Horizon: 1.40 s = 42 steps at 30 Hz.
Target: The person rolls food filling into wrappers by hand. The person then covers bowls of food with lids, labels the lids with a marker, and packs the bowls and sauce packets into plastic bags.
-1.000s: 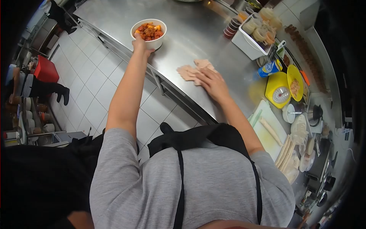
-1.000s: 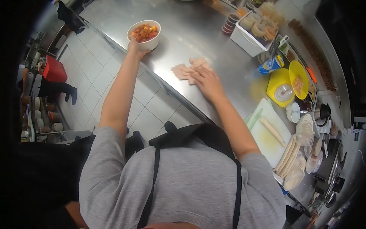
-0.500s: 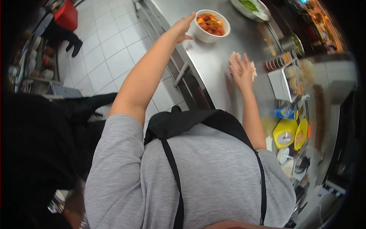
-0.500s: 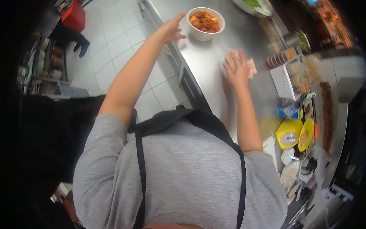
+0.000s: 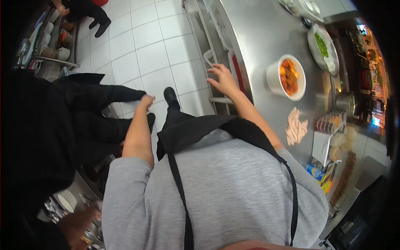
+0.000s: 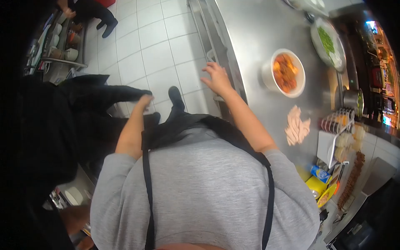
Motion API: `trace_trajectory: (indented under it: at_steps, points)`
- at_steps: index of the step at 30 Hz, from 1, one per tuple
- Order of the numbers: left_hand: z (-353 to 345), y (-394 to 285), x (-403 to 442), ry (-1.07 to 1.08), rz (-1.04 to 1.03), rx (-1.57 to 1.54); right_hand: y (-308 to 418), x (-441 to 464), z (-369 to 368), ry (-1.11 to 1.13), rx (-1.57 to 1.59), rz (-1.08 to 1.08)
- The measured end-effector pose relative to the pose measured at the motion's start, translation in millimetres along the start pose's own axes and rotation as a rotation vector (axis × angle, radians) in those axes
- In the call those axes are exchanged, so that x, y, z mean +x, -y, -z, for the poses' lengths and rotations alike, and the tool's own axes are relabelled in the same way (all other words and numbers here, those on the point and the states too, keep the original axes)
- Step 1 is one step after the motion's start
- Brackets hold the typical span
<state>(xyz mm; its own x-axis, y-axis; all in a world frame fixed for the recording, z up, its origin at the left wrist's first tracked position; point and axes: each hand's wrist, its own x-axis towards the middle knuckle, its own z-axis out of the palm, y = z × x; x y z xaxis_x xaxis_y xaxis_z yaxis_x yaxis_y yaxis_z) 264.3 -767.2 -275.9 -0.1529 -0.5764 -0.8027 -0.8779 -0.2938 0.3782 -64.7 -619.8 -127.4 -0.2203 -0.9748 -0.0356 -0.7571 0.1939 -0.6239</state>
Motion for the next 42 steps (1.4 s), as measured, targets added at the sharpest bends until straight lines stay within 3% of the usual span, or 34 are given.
trace_trajectory:
  at_steps: [4, 7, 9, 15, 20, 22, 26, 31, 34, 36, 37, 42]
  points:
    - [38, -11, 23, 0.135, -0.029, -0.045, -63, 105, -31, -0.226, 0.044, -0.174]
    - [86, -35, 55, 0.072, -0.229, 0.096, -95, 165, -39, -0.401, -0.016, -0.415]
    - [114, -49, 77, 0.061, -0.300, 0.179, -121, 194, -40, -0.380, 0.035, -0.889]
    - [182, -87, 134, -0.004, -0.288, 0.341, -176, 222, -59, -0.388, 0.129, -1.122]
    - [205, -91, 214, 0.159, -0.197, 0.414, -193, 224, -57, -0.453, 0.215, -1.244]
    - [223, -133, 214, 0.213, -0.218, 0.525, -194, 224, -55, -0.490, 0.242, -1.294]
    - [236, -264, 206, 0.289, -0.447, 0.714, -190, 215, -55, -0.562, 0.301, -1.397]
    - [147, -389, 225, 0.523, -0.929, 0.506, -170, 206, -58, -0.668, 0.357, -1.523]
    - [79, -461, 186, 0.874, -0.845, 0.491, -157, 205, -65, -0.753, 0.388, -1.601]
    - [23, -472, 193, 1.075, -0.374, 0.297, -148, 208, -65, -0.817, 0.399, -1.654]
    - [-3, -476, 195, 1.107, -0.212, 0.224, -145, 211, -64, -0.845, 0.404, -1.669]
    - [-55, -471, 198, 1.124, -0.079, 0.302, -128, 226, -70, -0.964, 0.459, -1.726]
